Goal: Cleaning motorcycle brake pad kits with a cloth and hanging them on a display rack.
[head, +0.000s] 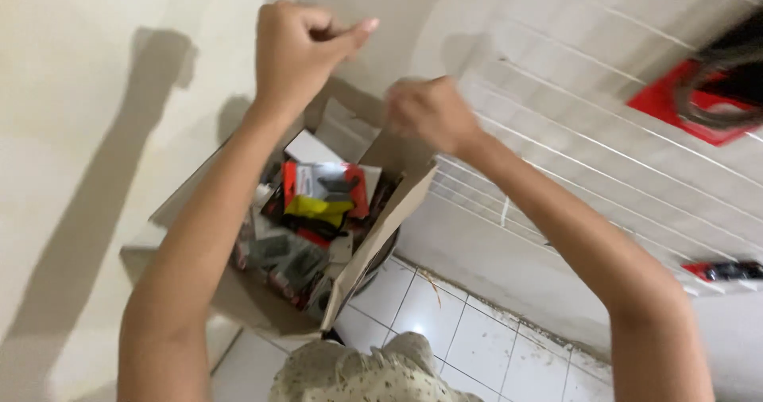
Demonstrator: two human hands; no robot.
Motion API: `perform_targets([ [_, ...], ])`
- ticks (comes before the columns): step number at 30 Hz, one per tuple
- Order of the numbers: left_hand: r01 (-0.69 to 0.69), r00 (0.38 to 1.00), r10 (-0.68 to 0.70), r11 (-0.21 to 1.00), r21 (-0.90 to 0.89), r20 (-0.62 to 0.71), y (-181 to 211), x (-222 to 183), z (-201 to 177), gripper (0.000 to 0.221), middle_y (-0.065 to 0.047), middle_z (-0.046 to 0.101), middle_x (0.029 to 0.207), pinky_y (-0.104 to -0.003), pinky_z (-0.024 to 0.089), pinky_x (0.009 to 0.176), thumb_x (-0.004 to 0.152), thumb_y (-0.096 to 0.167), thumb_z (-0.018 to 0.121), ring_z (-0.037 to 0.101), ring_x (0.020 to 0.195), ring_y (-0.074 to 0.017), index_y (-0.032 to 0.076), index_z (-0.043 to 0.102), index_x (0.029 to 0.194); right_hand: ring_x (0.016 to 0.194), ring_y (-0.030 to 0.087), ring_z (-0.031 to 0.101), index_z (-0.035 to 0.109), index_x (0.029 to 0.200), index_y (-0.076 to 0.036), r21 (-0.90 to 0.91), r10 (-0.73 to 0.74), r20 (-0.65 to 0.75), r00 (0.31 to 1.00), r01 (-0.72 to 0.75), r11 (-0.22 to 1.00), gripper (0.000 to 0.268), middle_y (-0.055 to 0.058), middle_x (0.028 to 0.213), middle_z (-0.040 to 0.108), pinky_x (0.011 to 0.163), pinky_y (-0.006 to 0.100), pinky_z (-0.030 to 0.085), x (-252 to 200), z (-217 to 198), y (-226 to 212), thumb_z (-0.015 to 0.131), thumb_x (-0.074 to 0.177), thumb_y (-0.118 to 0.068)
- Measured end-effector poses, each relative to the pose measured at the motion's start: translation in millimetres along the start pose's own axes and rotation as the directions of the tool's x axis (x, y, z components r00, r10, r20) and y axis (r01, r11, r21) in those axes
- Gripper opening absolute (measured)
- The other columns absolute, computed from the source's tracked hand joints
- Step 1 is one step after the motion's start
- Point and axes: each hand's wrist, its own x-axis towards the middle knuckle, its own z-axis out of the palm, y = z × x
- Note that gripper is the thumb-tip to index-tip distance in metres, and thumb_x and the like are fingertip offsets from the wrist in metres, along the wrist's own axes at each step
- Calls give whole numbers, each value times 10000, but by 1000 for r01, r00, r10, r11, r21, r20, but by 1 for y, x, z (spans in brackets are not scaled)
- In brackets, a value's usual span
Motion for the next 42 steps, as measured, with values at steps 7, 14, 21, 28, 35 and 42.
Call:
perform_targets([
  [7,566,819,-552,822,62,-153,-1,-182,-81,685,39,471,413,-219,363,447,989,601,590,449,358,-98,145,542,481,963,365,706,770,1069,-113,-488,200,664,721,215,846,400,146,1054,741,834,496,561,44,225,60,616,922,-451],
  [14,869,412,-893,445,-216,-184,-15,-385,-44,580,-45,676,529,-255,431,425,943,530,589,562,428,-115,87,705,587,1128,325,691,736,1167,-92,-611,430,725,538,215,762,503,142,1248,703,901,494,566,44,332,134,633,885,-495],
  [21,924,321,-919,357,-139,-228,-15,-395,-17,461,-79,813,894,-357,492,627,916,491,618,650,677,-184,108,789,1108,1106,338,649,589,1372,-55,-103,163,860,483,-148,984,516,225,1171,696,992,424,501,56,249,111,533,953,-351],
  [28,787,572,-777,610,-90,-262,-21,-332,-4,1074,-229,378,1541,-549,228,1117,820,542,795,305,1441,-364,5,248,1572,983,227,625,619,1125,38,711,-88,628,773,-524,468,319,84,988,607,765,353,523,1,227,141,541,1030,-256],
  [35,576,267,-963,135,-806,30,-47,-362,8,569,-107,615,1061,-435,511,877,893,316,788,614,1034,-286,41,556,1333,1279,276,597,446,1514,-18,706,316,708,631,-647,-290,709,149,1423,600,1013,410,549,10,227,86,515,994,-494],
  [42,683,163,-958,281,-674,-235,-40,-314,-2,479,-50,619,1135,-341,520,846,882,279,718,602,987,-174,120,568,1309,1366,355,508,60,1608,-177,734,167,668,725,-679,9,942,229,1579,344,1048,487,534,12,242,97,639,867,-219],
])
